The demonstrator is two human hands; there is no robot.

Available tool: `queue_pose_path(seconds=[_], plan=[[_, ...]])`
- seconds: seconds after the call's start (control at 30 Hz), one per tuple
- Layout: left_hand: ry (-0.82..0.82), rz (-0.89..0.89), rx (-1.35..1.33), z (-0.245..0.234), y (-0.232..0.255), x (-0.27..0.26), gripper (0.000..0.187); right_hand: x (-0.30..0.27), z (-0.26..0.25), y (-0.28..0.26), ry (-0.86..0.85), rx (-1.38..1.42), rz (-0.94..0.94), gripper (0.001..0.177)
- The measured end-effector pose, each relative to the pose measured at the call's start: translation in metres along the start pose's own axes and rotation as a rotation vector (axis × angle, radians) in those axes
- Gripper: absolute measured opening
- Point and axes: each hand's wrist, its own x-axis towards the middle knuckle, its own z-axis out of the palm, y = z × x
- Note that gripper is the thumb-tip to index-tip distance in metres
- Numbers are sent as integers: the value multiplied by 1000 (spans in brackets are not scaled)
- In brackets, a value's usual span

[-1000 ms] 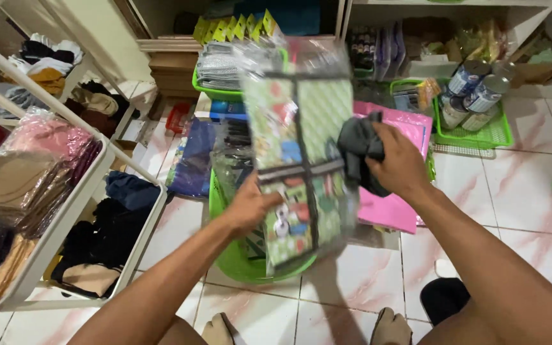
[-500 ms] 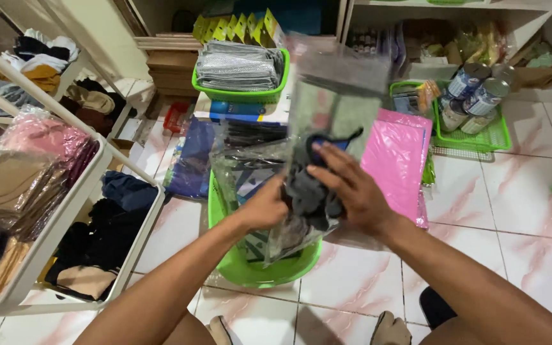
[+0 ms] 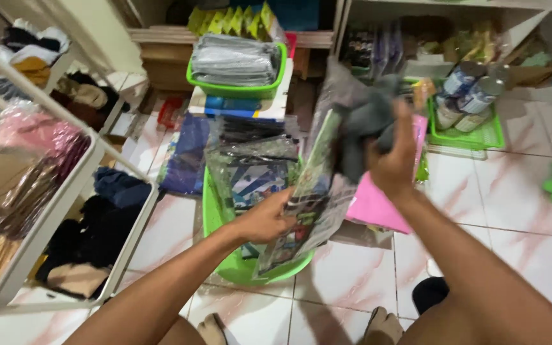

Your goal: Organizing and sorting packaged cartoon-themed pouches and bags into a basket.

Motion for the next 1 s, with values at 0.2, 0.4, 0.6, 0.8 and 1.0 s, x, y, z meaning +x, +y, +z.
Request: queue_pose_path(seconds=[0.2, 0.4, 0.6, 0.8, 1.0], plan=[[22, 7, 33, -4, -25, 1, 52, 8, -12, -87, -261, 146, -377, 67], [118, 28, 106, -13, 11, -3, 57, 32, -18, -38, -131, -2, -205, 75], [182, -60, -167, -34, -6, -7, 41, 18, -18, 13, -167, -48, 173, 59], [421, -54, -382, -40, -10, 3, 49, -14, 17, -42, -328, 153, 380, 61], [293, 153, -99, -3, 57, -1, 86, -20, 12, -107, -581, 664, 745, 84]])
